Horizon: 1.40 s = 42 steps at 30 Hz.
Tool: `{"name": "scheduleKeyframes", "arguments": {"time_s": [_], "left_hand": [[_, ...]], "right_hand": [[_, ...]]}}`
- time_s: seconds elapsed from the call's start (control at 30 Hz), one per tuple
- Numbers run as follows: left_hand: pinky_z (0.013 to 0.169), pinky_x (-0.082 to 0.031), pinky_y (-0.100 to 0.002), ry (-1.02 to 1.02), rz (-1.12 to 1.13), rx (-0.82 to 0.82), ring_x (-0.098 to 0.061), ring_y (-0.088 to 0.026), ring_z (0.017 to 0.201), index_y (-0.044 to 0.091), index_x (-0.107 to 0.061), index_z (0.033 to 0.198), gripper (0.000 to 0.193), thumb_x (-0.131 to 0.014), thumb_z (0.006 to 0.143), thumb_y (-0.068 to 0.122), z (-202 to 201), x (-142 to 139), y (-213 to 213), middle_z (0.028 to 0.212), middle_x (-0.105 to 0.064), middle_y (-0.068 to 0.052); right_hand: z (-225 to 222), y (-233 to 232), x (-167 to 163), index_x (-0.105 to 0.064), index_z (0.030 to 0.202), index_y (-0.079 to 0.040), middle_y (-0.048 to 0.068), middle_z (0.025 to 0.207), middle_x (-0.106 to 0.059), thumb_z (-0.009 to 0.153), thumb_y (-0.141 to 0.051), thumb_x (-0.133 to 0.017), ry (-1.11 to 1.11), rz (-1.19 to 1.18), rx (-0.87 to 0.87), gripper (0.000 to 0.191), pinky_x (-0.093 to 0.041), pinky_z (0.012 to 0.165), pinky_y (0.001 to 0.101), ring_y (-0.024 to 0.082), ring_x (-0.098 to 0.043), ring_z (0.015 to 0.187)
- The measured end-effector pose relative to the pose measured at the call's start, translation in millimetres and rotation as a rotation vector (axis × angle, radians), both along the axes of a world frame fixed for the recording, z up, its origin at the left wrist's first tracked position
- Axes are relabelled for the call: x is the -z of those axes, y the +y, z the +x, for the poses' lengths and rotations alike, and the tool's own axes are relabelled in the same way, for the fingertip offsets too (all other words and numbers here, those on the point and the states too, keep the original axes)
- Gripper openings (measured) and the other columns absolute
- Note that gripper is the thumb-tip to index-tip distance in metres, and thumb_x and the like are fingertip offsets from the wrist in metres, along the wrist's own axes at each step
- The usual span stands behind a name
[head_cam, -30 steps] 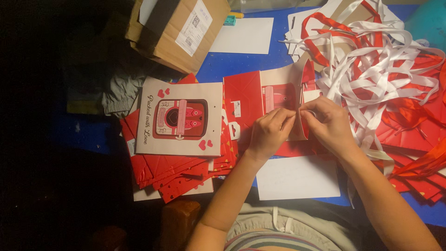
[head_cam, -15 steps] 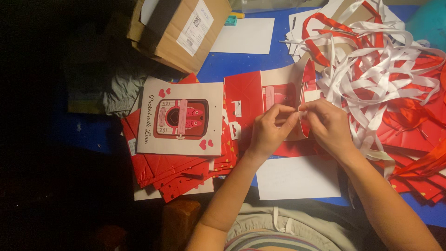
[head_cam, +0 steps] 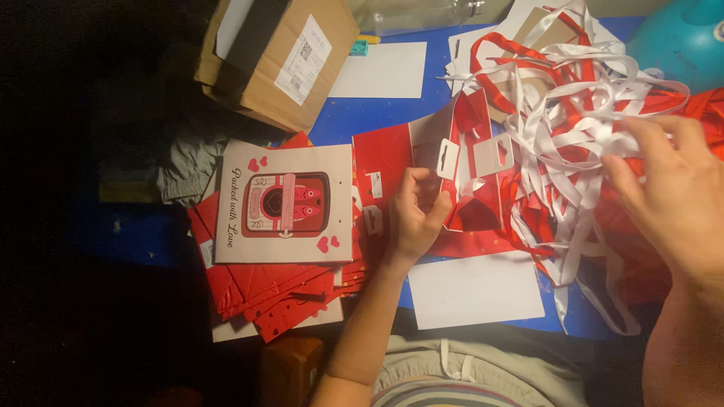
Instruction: The person threads red and white ribbons through the handles of small red and white gift bags, ties them into bows, and stacks the finished bags on the table. The person handles multiple bags one at a time, alternating between red and white ribbons.
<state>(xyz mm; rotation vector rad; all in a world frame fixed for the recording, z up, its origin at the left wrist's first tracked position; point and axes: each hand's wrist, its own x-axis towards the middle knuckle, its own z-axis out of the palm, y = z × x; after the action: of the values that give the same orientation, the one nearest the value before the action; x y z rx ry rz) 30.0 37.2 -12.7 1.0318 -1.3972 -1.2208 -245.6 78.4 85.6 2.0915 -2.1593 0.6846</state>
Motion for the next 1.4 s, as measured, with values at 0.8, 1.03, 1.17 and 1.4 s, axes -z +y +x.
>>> {"name": "scheduleKeyframes", "arguments": {"time_s": [0.8, 1.03, 1.17, 1.4], "left_hand": [[0.083, -0.06, -0.035, -0.268, -1.035, -0.051, -0.06, -0.021, 0.093, 0.013, -0.056, 0.107, 0.024, -0.073, 0.091, 0.007, 33, -112, 60, 0.099, -0.062, 0.0], [0.085, -0.056, -0.037, -0.288, -0.879, -0.096, -0.065, -0.023, 0.093, 0.014, -0.062, 0.109, 0.024, -0.072, 0.089, 0.004, -13, -77, 30, 0.096, -0.064, -0.001], [0.083, -0.054, -0.034, -0.316, -0.606, -0.064, -0.068, -0.021, 0.091, 0.011, -0.065, 0.109, 0.014, -0.071, 0.098, 0.006, -21, -55, -8, 0.1, -0.069, -0.004], [0.072, -0.055, -0.03, -0.44, -0.237, 0.034, -0.069, -0.017, 0.081, 0.008, -0.069, 0.098, 0.026, -0.079, 0.087, 0.03, -37, -28, -37, 0.088, -0.07, -0.004]], "right_hand": [[28, -1, 17, -0.073, 0.115, 0.0, 0.012, 0.108, -0.073, 0.103, -0.003, -0.072, -0.506, -0.301, -0.061, 0.012, -0.053, 0.08, 0.0372, 0.022, -0.072, 0.095], [33, -21, 55, -0.067, 0.116, -0.004, 0.003, 0.098, -0.073, 0.097, -0.013, -0.064, -1.304, 0.317, -0.33, 0.022, -0.057, 0.077, 0.0286, 0.011, -0.07, 0.086], [41, -34, 98, -0.071, 0.112, -0.002, 0.001, 0.094, -0.07, 0.098, -0.015, -0.062, -0.999, 0.432, -0.194, 0.021, -0.05, 0.073, 0.026, 0.007, -0.059, 0.084], [47, -35, 132, -0.066, 0.114, 0.002, -0.002, 0.086, -0.053, 0.116, -0.025, -0.048, -1.201, 0.143, -0.129, 0.032, -0.04, 0.072, 0.0229, 0.008, -0.047, 0.08]]}}
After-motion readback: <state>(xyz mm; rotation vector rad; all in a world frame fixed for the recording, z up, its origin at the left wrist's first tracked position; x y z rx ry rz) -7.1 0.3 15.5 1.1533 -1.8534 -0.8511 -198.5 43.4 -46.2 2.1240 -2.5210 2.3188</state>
